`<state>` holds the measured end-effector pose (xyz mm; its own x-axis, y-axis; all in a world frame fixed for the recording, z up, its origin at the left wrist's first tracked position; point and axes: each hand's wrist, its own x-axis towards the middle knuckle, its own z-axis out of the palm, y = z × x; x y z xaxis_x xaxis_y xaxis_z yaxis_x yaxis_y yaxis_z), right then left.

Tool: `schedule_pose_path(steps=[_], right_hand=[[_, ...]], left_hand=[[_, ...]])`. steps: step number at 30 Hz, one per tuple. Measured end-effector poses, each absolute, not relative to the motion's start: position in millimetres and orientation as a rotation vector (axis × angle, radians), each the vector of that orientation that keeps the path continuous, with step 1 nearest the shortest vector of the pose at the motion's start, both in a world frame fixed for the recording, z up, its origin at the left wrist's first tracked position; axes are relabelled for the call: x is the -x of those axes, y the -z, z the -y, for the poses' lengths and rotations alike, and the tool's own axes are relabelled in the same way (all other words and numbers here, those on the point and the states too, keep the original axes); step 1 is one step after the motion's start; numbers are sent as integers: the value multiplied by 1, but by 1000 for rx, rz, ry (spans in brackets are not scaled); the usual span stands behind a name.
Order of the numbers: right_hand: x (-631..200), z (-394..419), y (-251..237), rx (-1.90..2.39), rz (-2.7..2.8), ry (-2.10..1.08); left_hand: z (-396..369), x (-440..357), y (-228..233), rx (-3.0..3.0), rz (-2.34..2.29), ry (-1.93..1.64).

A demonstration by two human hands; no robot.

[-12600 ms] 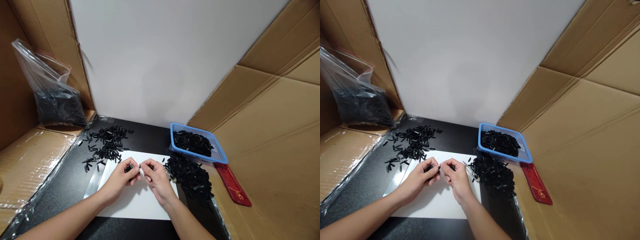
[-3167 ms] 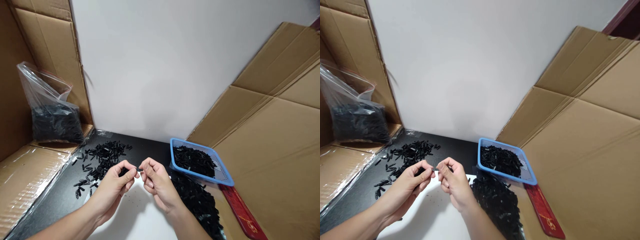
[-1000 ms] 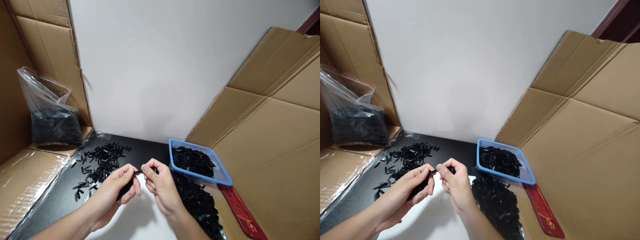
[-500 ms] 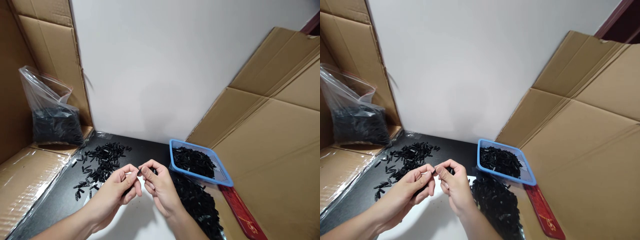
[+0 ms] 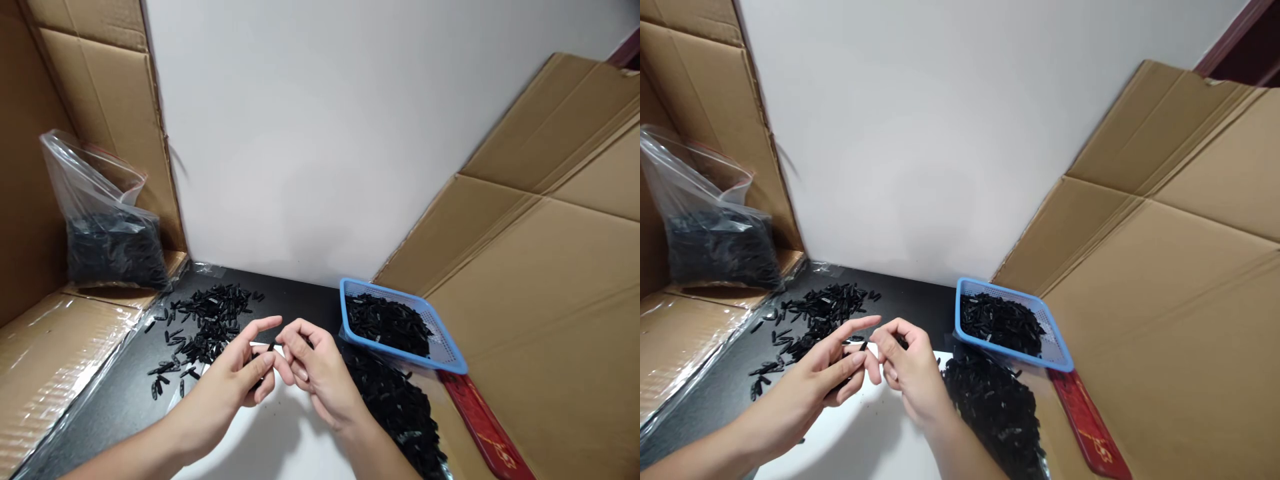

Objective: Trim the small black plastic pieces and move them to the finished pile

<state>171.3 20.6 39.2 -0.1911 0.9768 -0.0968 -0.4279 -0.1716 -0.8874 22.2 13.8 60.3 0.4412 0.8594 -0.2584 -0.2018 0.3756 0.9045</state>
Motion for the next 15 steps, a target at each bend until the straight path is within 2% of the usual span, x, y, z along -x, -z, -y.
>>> schedule_pose_path(steps=[6,15], right_hand=[[-171,-19,-38,922,1000,-1605],[-173,-21,-43,905,811,-1611]], left_hand=[[-13,-22,-64,-939,-851,-746],[-23,-20,-62,-496,-849,-791]])
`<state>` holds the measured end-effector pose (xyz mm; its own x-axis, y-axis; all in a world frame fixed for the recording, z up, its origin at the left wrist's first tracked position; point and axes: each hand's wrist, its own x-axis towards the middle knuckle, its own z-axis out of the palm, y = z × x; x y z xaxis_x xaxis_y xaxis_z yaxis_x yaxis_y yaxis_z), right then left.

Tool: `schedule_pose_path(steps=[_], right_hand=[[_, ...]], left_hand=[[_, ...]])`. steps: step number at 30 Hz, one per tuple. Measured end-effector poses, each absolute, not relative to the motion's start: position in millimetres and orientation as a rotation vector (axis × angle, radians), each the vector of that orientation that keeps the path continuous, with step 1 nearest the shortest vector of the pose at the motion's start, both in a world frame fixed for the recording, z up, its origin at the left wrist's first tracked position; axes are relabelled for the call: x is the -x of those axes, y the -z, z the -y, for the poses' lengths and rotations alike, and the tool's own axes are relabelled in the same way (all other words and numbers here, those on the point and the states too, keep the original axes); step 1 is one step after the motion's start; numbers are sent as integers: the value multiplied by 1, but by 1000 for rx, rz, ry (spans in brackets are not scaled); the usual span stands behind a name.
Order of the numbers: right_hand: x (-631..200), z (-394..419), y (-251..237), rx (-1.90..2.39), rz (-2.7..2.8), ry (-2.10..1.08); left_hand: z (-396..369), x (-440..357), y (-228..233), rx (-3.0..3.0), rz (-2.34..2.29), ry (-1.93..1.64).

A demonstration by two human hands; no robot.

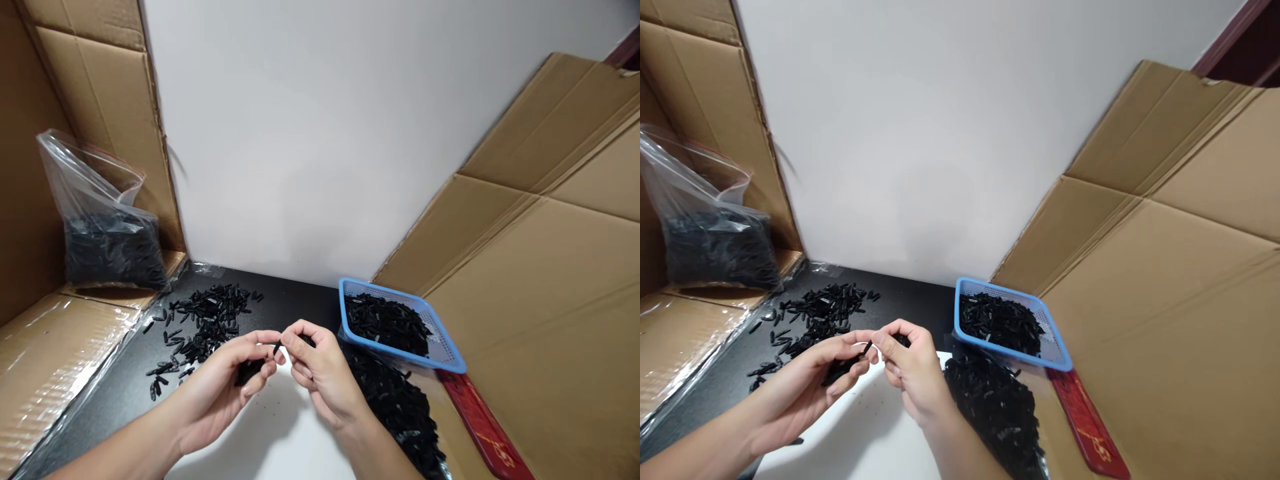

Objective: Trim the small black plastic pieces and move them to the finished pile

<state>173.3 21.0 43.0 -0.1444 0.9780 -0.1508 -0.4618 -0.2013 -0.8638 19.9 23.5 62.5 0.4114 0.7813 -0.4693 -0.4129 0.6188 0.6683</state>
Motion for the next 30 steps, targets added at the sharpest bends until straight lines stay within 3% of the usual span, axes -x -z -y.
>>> schedule_pose_path(steps=[18,21,24,30], right_hand=[[-178,-28,-44,747,692,-1701],[-200,-49,-37,914,861,-1401],[-247,-75,-28,1280,1060,-742],[-333,-98,-19,1461,1171,-397]], left_hand=[[-32,-20,-50,-488,-799,-746],[-36,-22,-44,-472,-876,-739],[-35,-19,-35,-542,-971,-715],[-22,-7,-12,-597,-1017,-702]])
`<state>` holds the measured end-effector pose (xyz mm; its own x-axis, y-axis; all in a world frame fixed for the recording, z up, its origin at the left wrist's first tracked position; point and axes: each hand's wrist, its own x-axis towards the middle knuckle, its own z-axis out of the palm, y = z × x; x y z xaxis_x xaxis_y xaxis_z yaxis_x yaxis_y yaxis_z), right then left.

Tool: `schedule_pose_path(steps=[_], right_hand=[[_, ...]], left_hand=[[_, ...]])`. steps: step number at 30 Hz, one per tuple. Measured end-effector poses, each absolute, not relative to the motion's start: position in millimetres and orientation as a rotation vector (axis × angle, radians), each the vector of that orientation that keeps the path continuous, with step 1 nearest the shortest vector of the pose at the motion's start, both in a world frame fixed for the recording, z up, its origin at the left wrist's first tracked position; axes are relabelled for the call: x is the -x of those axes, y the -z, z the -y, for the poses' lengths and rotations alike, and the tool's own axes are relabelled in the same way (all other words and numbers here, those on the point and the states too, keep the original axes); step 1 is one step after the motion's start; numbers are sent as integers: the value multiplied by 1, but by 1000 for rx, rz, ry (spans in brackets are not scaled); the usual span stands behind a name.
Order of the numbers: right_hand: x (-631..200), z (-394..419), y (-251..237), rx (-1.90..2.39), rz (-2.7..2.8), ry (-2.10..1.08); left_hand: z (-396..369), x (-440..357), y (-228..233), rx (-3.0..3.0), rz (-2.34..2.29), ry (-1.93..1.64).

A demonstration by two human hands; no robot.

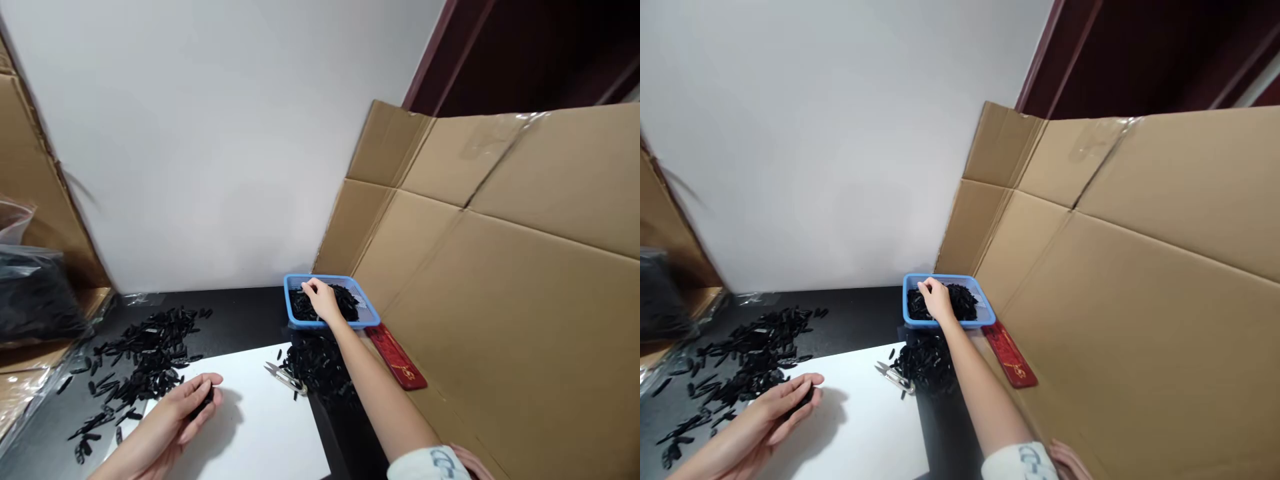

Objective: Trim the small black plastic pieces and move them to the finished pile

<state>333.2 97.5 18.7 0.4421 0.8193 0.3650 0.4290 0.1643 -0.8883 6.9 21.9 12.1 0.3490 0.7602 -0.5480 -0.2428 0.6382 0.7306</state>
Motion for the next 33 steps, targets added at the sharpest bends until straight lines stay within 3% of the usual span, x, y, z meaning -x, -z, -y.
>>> schedule_pose_path(steps=[6,18,33], right_hand=[[-332,-78,-18,1486,1232,-234],[-183,-13,-6,1267,1768,-326],[-176,-9,21,1240,1929,-390]], left_hand=[[-7,-15,-22,-755,-944,-574],[-15,-36,-16,-795,-1144,-816],[10,-46,-36,-812,-1090,-823]])
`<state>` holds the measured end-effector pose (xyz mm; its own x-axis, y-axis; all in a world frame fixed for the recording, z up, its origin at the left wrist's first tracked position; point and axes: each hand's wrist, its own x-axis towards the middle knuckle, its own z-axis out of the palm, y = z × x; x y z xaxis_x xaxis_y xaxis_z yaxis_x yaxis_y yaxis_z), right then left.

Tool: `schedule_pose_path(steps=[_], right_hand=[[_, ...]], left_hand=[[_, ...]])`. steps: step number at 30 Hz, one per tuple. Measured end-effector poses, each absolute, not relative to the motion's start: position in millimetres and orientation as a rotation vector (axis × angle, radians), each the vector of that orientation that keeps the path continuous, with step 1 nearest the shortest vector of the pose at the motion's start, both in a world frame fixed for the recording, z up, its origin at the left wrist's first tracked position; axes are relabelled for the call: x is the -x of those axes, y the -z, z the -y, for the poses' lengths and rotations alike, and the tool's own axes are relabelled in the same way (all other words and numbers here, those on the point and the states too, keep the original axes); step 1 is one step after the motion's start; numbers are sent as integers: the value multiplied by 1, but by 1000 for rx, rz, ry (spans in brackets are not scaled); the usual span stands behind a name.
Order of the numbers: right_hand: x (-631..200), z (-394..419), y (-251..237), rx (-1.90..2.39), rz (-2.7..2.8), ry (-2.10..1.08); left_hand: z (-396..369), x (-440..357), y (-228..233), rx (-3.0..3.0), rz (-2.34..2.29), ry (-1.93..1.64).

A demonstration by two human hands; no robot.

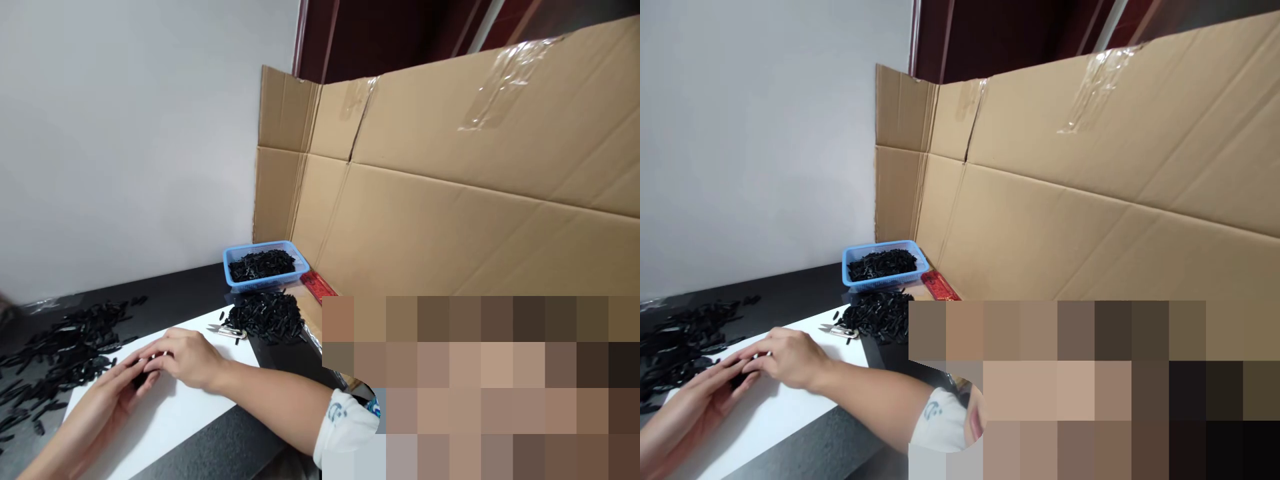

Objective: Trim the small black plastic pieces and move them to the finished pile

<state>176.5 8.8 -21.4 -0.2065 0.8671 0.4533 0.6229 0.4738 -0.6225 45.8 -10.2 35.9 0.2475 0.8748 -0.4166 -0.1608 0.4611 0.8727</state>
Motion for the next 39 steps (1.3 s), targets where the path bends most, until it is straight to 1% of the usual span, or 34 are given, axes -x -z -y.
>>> schedule_pose_path(steps=[4,10,14,16,24,30,34,39], right_hand=[[-179,-6,19,1272,1954,-402],[-187,-5,14,1253,1948,-471],[-186,0,16,1133,1725,-702],[-183,4,20,1049,1444,-897],[-179,10,35,946,1119,-1231],[-188,30,36,905,977,-1335],[-195,34,34,859,922,-1307],[-197,36,32,897,1012,-1285]], left_hand=[[12,-46,-36,-826,-1048,-850],[-8,-39,-5,-772,-1138,-867],[-8,-33,4,-886,-1024,-852],[-2,-32,4,-922,-947,-877],[9,-24,4,-871,-881,-869],[19,-25,8,-833,-881,-799],[28,-30,7,-821,-884,-732],[33,-34,4,-813,-858,-668]])
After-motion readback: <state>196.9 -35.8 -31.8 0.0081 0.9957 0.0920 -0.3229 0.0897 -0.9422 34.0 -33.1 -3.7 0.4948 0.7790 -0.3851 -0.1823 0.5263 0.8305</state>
